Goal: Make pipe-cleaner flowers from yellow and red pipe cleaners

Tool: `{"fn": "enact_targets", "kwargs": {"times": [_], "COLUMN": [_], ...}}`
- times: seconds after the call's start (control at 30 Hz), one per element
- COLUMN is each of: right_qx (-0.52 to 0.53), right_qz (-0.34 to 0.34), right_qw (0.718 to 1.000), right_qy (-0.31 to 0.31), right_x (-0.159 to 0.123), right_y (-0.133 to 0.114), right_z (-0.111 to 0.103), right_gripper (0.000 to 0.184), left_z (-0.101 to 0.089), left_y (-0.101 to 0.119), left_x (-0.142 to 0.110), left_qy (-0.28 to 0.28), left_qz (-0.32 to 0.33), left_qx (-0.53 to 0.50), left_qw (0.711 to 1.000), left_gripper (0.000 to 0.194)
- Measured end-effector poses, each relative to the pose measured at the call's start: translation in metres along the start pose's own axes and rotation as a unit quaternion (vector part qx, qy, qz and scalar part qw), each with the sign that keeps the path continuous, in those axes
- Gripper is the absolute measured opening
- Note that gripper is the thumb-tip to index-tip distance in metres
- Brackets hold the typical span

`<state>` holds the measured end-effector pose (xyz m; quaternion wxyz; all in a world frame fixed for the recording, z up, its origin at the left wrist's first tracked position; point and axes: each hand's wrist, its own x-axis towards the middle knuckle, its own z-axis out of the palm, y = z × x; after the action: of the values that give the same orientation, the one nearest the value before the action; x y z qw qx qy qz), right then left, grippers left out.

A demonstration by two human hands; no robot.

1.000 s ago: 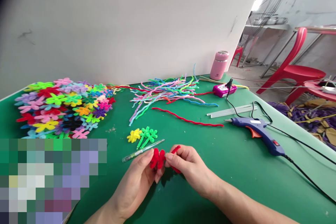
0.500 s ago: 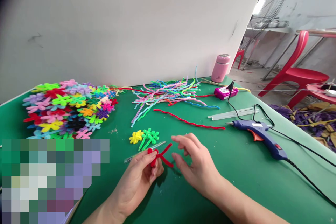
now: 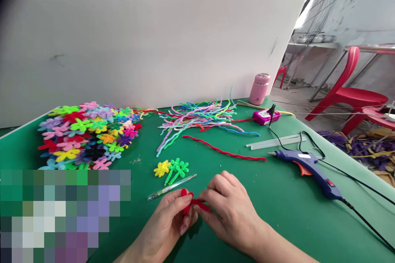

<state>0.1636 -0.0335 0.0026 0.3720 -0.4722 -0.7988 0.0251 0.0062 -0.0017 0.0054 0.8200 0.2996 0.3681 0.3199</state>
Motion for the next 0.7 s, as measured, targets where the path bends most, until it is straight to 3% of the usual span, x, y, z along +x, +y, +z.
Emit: {"fn": "enact_targets", "kwargs": {"times": [0.13, 0.27, 0.37, 0.5, 0.53, 0.6, 0.7], "right_qx": [0.072, 0.226, 0.377, 0.552, 0.575, 0.587, 0.557], "right_qz": [0.036, 0.157, 0.267, 0.404, 0.419, 0.414, 0.368], "right_qw": [0.996, 0.959, 0.884, 0.727, 0.700, 0.692, 0.741], "right_qy": [-0.034, -0.062, -0.074, -0.071, -0.070, -0.071, -0.074], "right_x": [0.000, -0.001, 0.000, 0.000, 0.000, 0.000, 0.002], "right_y": [-0.003, -0.005, -0.007, -0.008, -0.009, -0.008, -0.008], "right_z": [0.001, 0.003, 0.006, 0.011, 0.012, 0.012, 0.009], "right_gripper": [0.011, 0.022, 0.030, 0.031, 0.031, 0.031, 0.034], "left_z": [-0.003, -0.005, -0.003, 0.000, 0.000, 0.000, 0.000], "left_y": [-0.003, -0.003, 0.000, 0.001, 0.001, 0.001, 0.002], "left_x": [0.001, 0.000, -0.003, -0.007, -0.008, -0.009, -0.009], "left_qy": [0.005, -0.016, -0.017, 0.001, -0.002, -0.004, -0.001], "left_qz": [0.013, 0.079, 0.151, 0.284, 0.313, 0.329, 0.238], "left_qx": [0.051, 0.181, 0.321, 0.443, 0.451, 0.448, 0.393], "left_qw": [0.999, 0.980, 0.935, 0.851, 0.836, 0.831, 0.888], "left_gripper": [0.026, 0.029, 0.032, 0.028, 0.026, 0.025, 0.028]}}
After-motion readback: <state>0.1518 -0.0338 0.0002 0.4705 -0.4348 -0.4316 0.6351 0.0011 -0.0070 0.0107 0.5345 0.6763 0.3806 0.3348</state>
